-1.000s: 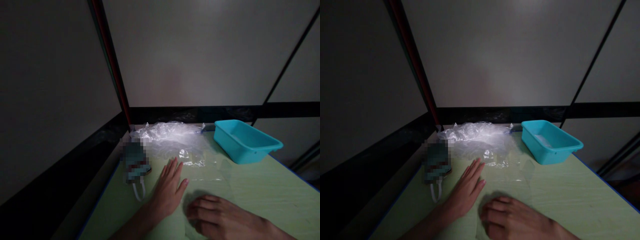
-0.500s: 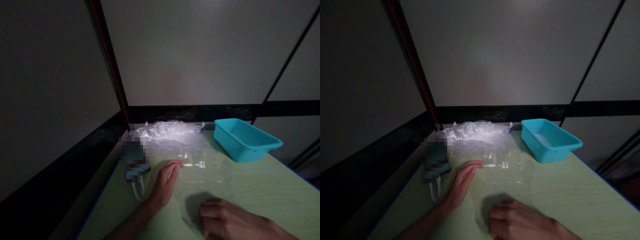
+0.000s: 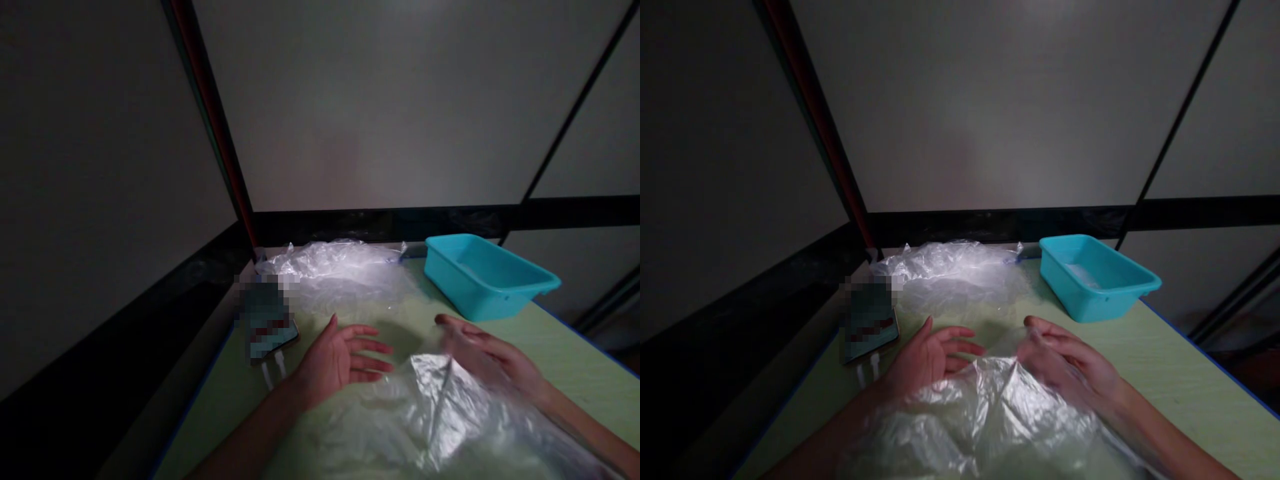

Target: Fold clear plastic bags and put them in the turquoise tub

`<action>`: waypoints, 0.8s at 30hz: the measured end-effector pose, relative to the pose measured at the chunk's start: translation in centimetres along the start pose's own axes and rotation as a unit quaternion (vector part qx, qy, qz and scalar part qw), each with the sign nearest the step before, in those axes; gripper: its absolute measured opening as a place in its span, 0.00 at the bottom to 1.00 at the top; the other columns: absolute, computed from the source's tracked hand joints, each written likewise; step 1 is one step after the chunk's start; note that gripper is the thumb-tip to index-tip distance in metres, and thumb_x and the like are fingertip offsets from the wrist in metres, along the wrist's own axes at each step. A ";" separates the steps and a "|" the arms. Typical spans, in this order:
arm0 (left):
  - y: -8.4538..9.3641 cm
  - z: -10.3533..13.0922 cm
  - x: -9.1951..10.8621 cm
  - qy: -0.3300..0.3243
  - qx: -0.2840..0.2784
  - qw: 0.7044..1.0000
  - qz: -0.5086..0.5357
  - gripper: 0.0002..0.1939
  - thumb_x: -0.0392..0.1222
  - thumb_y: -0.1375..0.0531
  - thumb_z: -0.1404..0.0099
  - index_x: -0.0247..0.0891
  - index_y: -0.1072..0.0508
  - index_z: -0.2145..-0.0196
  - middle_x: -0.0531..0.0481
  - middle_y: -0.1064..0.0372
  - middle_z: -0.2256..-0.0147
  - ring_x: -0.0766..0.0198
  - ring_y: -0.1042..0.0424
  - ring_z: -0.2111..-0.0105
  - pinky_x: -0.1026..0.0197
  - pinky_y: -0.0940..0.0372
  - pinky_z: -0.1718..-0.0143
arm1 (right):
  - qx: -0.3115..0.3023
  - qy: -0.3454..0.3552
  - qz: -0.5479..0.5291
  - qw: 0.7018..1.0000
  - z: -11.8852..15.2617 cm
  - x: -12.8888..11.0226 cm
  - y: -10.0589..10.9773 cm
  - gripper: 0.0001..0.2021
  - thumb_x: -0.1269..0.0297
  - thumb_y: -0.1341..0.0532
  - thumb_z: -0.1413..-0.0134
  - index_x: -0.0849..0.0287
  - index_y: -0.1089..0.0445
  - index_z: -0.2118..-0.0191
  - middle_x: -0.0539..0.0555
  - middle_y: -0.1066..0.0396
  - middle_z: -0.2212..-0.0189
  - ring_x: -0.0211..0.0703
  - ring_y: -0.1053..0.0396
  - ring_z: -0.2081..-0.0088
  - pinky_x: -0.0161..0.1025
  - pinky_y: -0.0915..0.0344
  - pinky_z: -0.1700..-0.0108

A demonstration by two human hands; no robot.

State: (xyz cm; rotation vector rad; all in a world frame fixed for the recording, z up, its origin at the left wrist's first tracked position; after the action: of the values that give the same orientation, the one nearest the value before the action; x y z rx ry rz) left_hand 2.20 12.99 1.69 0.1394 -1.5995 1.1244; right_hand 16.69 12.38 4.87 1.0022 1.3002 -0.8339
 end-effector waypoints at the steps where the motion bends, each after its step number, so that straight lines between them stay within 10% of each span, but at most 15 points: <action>1: -0.2 0.0 -0.1 0.008 -0.013 1.000 0.010 0.30 0.63 0.57 0.40 0.35 0.34 0.57 0.38 0.31 0.58 0.51 0.29 0.60 0.48 0.43 0.55 | -0.002 -0.021 -0.027 0.999 -0.4 0.2 0.3 0.14 0.49 0.44 0.56 0.54 0.39 0.68 0.53 0.30 0.70 0.44 0.30 0.69 0.37 0.35 0.72; 9: 0.0 0.3 -1.2 0.063 0.003 0.997 0.032 0.32 0.64 0.62 0.40 0.37 0.45 0.50 0.35 0.36 0.54 0.49 0.30 0.60 0.46 0.44 0.58 | 0.031 -0.153 -0.161 0.974 -1.9 2.9 1.5 0.07 0.65 0.41 0.50 0.58 0.42 0.68 0.53 0.28 0.64 0.35 0.29 0.71 0.30 0.35 0.72; 24: 2.6 0.0 0.2 -0.023 0.124 0.990 0.064 0.25 0.41 0.48 0.40 0.41 0.54 0.47 0.35 0.48 0.45 0.47 0.30 0.59 0.48 0.43 0.56 | 0.078 -0.063 0.037 0.994 -3.3 3.1 4.2 0.25 0.56 0.34 0.64 0.58 0.44 0.60 0.52 0.29 0.74 0.39 0.31 0.77 0.32 0.39 0.81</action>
State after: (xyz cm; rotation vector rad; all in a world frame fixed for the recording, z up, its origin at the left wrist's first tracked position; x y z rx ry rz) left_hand 0.48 14.48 0.35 0.2298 -1.5203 1.4282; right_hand 19.72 17.18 2.31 1.0970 1.0960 -0.9376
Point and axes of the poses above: each hand's wrist, its own z-axis away from the middle knuckle, its own y-axis out of the back of the hand, x = y × z, the point moved 10 cm from there along -z, towards the middle knuckle
